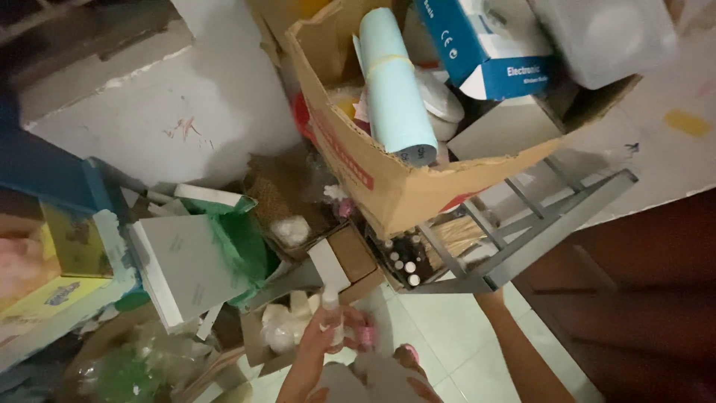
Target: Organizing fragrance bottles and other candle-making materials on a workbench and storage shelf
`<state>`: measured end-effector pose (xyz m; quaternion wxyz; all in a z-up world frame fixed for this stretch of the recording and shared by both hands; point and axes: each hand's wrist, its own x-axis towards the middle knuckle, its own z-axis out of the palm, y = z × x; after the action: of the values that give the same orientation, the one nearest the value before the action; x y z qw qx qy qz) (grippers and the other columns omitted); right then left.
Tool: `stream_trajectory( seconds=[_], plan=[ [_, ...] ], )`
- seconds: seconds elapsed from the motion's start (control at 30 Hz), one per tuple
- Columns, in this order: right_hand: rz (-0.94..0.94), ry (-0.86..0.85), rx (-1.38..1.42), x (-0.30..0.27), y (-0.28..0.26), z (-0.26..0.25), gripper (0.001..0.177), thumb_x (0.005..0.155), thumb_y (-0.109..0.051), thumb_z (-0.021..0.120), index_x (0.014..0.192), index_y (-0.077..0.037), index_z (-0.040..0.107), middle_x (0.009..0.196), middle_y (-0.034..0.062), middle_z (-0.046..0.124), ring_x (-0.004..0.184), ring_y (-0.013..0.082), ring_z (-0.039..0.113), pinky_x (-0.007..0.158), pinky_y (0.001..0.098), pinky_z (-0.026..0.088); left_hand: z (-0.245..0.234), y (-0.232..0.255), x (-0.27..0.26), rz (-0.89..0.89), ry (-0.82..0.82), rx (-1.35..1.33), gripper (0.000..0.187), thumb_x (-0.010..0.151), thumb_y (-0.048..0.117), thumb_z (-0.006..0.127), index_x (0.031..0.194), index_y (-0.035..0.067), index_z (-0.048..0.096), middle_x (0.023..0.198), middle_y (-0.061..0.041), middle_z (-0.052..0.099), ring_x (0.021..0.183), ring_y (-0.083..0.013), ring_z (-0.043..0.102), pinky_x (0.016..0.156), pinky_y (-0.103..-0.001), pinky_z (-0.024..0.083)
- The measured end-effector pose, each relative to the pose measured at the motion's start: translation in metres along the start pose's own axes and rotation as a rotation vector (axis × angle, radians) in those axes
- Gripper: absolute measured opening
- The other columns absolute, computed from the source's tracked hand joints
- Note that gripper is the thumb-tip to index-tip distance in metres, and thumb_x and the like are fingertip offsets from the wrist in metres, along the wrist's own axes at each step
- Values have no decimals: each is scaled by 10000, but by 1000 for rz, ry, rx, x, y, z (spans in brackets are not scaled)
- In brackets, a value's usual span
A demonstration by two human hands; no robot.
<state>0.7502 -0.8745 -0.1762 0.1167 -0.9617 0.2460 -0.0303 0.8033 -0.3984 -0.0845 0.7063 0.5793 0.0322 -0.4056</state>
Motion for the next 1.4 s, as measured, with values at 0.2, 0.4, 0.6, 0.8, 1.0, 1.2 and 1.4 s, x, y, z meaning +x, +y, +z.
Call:
stream_trajectory(
  seconds=[0.2,0.4,0.6,0.8,1.0,1.2,1.4],
  plan=[
    [-48,58,319,53,16,96,271,776,-294,748,798,-24,738,702,102,683,580,244,606,565,388,474,-39,-87,78,381,-328,-428,862,834,349,877,1476,57,382,1197,-201,625,934,-365,677,680,-538,610],
    [-118,-505,1185,63,20,140,214,904,-117,683,974,84,655,926,203,674,839,316,656,736,459,568,13,58,-26,223,-43,-121,650,881,100,564,1514,45,426,1424,-170,552,1178,-328,609,960,-481,510],
    [197,-530,1076,35,50,124,377,876,-187,718,1181,34,733,1013,163,796,835,272,759,690,387,606,36,116,-24,225,-15,61,540,907,150,609,1433,56,527,1359,-109,634,1210,-252,604,1034,-420,464],
    [-76,63,790,14,81,64,448,640,-314,918,883,28,762,746,80,743,625,218,640,599,361,514,90,193,-18,327,-154,198,552,926,97,609,1469,72,518,1354,-77,674,1111,-190,635,951,-336,500],
    [501,578,481,-18,38,-148,269,900,-173,798,977,84,772,834,171,718,677,222,585,608,347,492,132,225,-13,487,-427,167,415,958,98,590,1368,55,543,1306,-80,662,1102,-191,651,924,-333,538],
    [-33,551,1020,-97,-184,-368,273,961,-161,695,1210,-55,729,1031,105,736,871,187,677,851,326,556,162,203,-23,598,-484,170,335,964,93,690,1265,36,554,1069,-110,675,814,-160,661,680,-284,597],
    [-347,183,891,-139,-251,-400,240,794,-71,848,1030,-71,803,717,38,729,671,164,639,700,328,546,171,168,-41,666,-434,274,393,895,107,816,1238,63,628,1010,-127,730,816,-188,679,585,-306,624]
  ],
)
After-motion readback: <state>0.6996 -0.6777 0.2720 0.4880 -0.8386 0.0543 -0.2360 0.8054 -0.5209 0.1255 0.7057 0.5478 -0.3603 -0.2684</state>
